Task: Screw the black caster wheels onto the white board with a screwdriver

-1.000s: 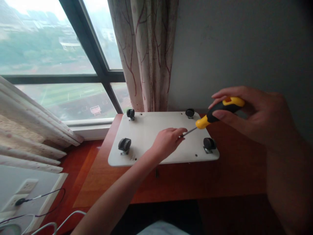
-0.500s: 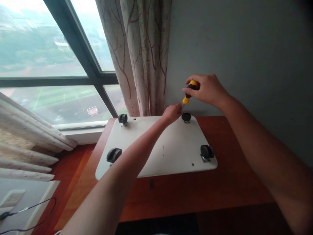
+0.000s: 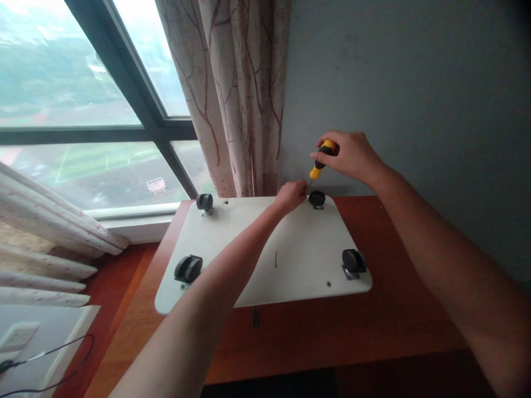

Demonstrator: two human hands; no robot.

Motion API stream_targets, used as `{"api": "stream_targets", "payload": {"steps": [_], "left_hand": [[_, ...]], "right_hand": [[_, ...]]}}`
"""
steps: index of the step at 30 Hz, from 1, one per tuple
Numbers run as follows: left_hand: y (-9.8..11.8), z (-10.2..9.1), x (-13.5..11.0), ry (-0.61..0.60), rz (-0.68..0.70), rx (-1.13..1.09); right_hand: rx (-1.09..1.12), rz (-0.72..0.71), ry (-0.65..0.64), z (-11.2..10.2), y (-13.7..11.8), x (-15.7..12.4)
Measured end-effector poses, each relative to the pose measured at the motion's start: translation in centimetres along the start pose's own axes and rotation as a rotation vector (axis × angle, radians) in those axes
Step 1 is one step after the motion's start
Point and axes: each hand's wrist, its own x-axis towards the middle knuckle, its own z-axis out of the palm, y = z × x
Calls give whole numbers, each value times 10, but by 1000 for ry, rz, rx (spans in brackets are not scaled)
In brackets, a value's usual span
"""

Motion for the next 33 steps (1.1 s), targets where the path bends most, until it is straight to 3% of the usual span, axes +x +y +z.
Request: {"api": "stream_targets", "payload": {"steps": [6, 12, 17, 22, 28, 30, 33], "left_hand": [[1, -2, -5, -12, -14, 16], [17, -31, -37, -4, 16, 47], [43, -55, -121, 12, 110, 31], [47, -49, -228, 115, 162, -141], [12, -14, -321, 314, 113, -100], [-5, -3, -344, 411, 142, -36], [-26, 10, -368, 438, 194, 55]], "right_hand": [[-39, 18, -38, 11, -1, -2], [-79, 58, -86, 14, -4, 1], [25, -72, -164, 8, 2, 9], [-53, -23, -128, 10, 5, 11], [-260, 66, -79, 19, -10, 12], [-239, 88, -117, 20, -11, 16], [-128, 32, -223, 21, -5, 24]]}}
